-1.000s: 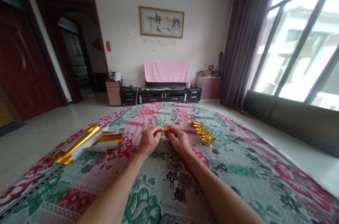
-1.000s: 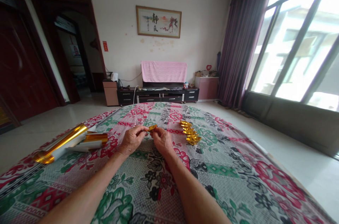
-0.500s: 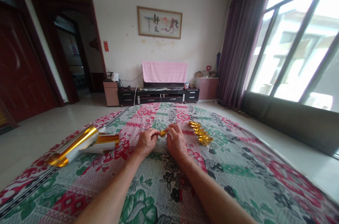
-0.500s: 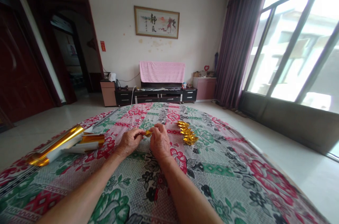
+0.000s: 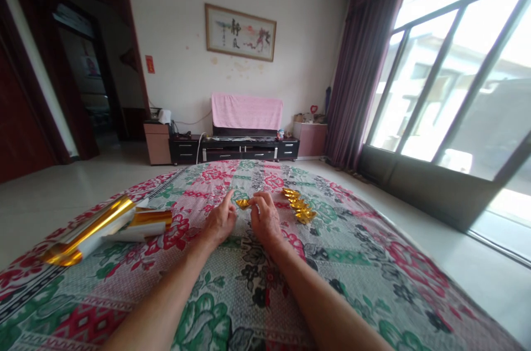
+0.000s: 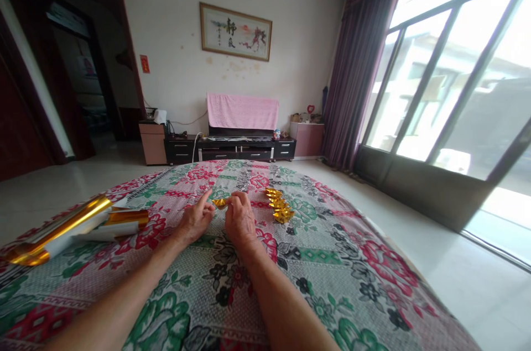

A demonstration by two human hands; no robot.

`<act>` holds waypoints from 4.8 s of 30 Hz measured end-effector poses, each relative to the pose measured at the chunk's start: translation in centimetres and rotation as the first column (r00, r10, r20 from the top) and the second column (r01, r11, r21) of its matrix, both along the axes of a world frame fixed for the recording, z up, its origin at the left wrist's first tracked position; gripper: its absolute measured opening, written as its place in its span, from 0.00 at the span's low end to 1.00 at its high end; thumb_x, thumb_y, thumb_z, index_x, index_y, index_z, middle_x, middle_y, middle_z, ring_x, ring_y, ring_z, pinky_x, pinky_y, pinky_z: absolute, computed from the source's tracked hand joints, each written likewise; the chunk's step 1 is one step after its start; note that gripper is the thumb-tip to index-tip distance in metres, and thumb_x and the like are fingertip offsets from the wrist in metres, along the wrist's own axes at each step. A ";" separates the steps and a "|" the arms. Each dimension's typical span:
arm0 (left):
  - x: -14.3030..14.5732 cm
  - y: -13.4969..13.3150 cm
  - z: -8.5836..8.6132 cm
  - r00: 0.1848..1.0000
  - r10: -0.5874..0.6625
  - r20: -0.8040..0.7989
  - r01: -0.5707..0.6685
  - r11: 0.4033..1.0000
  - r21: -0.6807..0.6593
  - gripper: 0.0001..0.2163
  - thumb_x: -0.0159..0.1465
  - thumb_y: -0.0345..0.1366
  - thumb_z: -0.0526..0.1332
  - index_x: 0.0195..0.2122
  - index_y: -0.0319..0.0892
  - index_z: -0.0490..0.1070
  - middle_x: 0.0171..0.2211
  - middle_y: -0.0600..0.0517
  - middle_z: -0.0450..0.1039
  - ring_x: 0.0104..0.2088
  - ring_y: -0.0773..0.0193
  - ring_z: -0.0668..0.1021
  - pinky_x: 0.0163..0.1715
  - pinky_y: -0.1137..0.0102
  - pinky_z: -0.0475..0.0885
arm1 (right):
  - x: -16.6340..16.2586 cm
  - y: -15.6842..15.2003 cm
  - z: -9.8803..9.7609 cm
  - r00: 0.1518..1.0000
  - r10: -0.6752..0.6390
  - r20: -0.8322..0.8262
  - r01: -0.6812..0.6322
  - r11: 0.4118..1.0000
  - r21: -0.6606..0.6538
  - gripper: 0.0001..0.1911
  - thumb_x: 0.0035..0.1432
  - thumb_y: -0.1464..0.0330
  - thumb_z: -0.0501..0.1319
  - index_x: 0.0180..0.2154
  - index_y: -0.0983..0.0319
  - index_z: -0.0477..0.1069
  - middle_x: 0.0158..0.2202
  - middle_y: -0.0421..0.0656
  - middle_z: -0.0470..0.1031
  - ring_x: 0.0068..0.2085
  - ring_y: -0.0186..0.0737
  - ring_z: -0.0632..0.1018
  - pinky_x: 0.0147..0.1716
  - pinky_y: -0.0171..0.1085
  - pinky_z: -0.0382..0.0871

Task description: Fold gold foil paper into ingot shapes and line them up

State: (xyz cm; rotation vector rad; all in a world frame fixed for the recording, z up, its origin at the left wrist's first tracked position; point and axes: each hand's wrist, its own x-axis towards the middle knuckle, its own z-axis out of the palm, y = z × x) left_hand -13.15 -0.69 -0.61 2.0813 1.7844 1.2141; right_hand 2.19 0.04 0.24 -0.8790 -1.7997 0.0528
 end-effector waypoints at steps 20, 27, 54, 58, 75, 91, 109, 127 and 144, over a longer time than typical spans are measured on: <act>3.9 -2.7 0.8 0.842 -0.221 -0.492 0.309 0.945 0.104 0.11 0.62 0.32 0.50 0.38 0.42 0.72 0.40 0.47 0.71 0.41 0.61 0.71 0.46 0.65 0.63 | 10.0 -5.3 0.2 0.953 -0.264 0.147 0.269 0.963 -0.016 0.09 0.55 0.76 0.50 0.32 0.62 0.68 0.38 0.45 0.65 0.42 0.39 0.67 0.43 0.39 0.62; 6.4 -3.4 0.5 0.801 -0.367 -0.473 0.441 0.896 0.050 0.12 0.62 0.33 0.50 0.36 0.42 0.73 0.37 0.48 0.72 0.41 0.62 0.71 0.45 0.67 0.65 | 13.6 -5.1 -0.5 0.915 -0.401 0.037 0.403 0.912 -0.081 0.10 0.50 0.77 0.51 0.31 0.62 0.68 0.38 0.45 0.64 0.42 0.40 0.67 0.43 0.40 0.62; 15.1 -2.5 0.9 0.875 -0.232 -0.424 0.268 0.963 0.027 0.13 0.64 0.33 0.47 0.47 0.45 0.66 0.37 0.49 0.72 0.39 0.62 0.74 0.35 0.72 0.67 | 15.7 -3.0 -1.2 0.948 -0.310 0.070 0.318 0.930 -0.182 0.11 0.52 0.75 0.53 0.29 0.59 0.73 0.37 0.43 0.67 0.40 0.37 0.70 0.43 0.37 0.65; 15.1 -2.6 0.9 0.870 -0.230 -0.436 0.270 0.962 0.032 0.13 0.64 0.33 0.47 0.47 0.45 0.65 0.37 0.49 0.71 0.39 0.62 0.74 0.35 0.72 0.67 | 15.7 -3.0 -1.2 0.951 -0.304 0.061 0.310 0.933 -0.184 0.11 0.52 0.75 0.53 0.30 0.59 0.73 0.37 0.43 0.67 0.40 0.37 0.70 0.43 0.37 0.65; 15.1 -2.7 1.2 0.851 -0.251 -0.461 0.292 0.956 0.018 0.13 0.64 0.32 0.46 0.46 0.44 0.66 0.38 0.50 0.72 0.40 0.63 0.72 0.39 0.72 0.67 | 15.9 -3.1 -1.2 0.950 -0.308 0.051 0.312 0.929 -0.200 0.12 0.51 0.74 0.54 0.30 0.59 0.76 0.36 0.43 0.69 0.38 0.37 0.72 0.41 0.36 0.65; 15.1 -2.7 1.2 0.839 -0.245 -0.486 0.295 0.955 0.028 0.14 0.64 0.31 0.46 0.47 0.44 0.65 0.39 0.50 0.72 0.40 0.62 0.72 0.39 0.71 0.67 | 15.9 -3.2 -1.2 0.947 -0.319 0.043 0.320 0.922 -0.218 0.14 0.48 0.77 0.52 0.32 0.60 0.75 0.36 0.43 0.70 0.40 0.38 0.71 0.43 0.36 0.64; 15.2 -3.0 1.4 0.834 -0.251 -0.491 0.302 0.953 0.027 0.13 0.64 0.31 0.46 0.45 0.44 0.66 0.38 0.50 0.72 0.39 0.63 0.72 0.38 0.72 0.67 | 15.8 -3.1 -1.0 0.947 -0.320 0.018 0.315 0.919 -0.235 0.10 0.49 0.75 0.54 0.27 0.60 0.74 0.33 0.42 0.71 0.37 0.37 0.72 0.40 0.35 0.65; 15.0 -2.8 1.2 0.853 -0.269 -0.447 0.309 0.951 0.019 0.18 0.63 0.31 0.47 0.54 0.44 0.60 0.41 0.49 0.72 0.42 0.63 0.72 0.42 0.71 0.67 | 15.8 -2.8 -1.4 0.931 -0.364 -0.008 0.351 0.904 -0.244 0.17 0.47 0.76 0.53 0.38 0.61 0.72 0.38 0.43 0.69 0.33 0.34 0.73 0.36 0.34 0.67; 9.1 -4.9 2.1 0.824 -0.177 -0.539 0.142 0.984 -0.106 0.12 0.63 0.33 0.48 0.34 0.41 0.72 0.35 0.48 0.71 0.40 0.62 0.72 0.41 0.70 0.67 | 8.7 -6.3 0.7 0.960 0.049 0.275 -0.001 0.985 -0.173 0.12 0.50 0.77 0.52 0.32 0.61 0.73 0.30 0.42 0.71 0.33 0.34 0.71 0.34 0.30 0.62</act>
